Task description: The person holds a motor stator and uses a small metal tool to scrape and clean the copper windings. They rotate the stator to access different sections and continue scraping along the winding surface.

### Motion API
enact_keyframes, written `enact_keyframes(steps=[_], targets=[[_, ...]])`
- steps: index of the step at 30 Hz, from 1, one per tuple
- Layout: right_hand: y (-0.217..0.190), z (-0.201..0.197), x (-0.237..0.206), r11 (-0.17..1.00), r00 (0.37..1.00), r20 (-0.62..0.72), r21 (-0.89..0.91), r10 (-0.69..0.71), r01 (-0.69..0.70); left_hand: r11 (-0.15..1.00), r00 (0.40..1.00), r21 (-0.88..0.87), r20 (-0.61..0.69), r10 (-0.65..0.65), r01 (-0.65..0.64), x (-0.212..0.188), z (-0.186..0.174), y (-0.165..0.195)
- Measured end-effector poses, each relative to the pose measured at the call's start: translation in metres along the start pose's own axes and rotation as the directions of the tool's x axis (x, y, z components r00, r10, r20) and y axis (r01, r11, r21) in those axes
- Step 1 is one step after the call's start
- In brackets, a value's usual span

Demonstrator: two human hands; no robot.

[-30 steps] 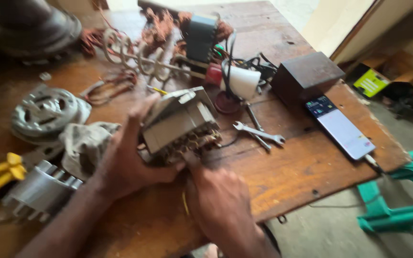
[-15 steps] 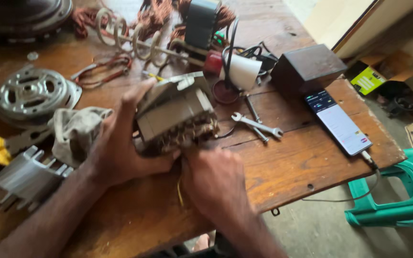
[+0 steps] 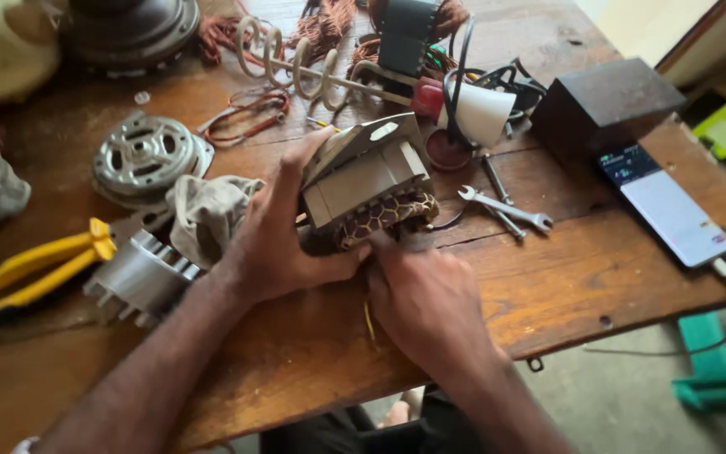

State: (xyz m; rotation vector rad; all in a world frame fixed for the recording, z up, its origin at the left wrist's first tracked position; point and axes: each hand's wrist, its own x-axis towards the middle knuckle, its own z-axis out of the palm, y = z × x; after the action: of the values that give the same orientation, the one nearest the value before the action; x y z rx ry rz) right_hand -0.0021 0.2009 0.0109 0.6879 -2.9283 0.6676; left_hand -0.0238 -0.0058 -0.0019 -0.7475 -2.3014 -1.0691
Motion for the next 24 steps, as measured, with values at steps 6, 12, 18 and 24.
enact_keyframes(steps=[6,12,18,24], targets=[[0.002,0.003,0.002,0.997,0.992,-0.113,-0.064,-0.052,0.045,0.999,1.0,-0.016,0.0,-0.028,0.028,0.001,0.001,0.003],[0.01,0.012,-0.004,0.98,0.972,0.157,-0.122,0.173,-0.155,0.997,0.999,-0.065,0.037,-0.035,0.037,0.0,-0.001,0.002],[0.021,0.014,-0.022,1.0,0.987,-0.159,-0.015,0.005,-0.007,1.0,1.0,0.007,0.031,-0.005,0.004,-0.003,0.003,-0.005],[0.019,0.005,-0.025,0.97,0.981,-0.19,0.24,0.023,0.024,0.991,0.996,-0.098,0.032,-0.084,0.087,-0.001,0.003,-0.01]])
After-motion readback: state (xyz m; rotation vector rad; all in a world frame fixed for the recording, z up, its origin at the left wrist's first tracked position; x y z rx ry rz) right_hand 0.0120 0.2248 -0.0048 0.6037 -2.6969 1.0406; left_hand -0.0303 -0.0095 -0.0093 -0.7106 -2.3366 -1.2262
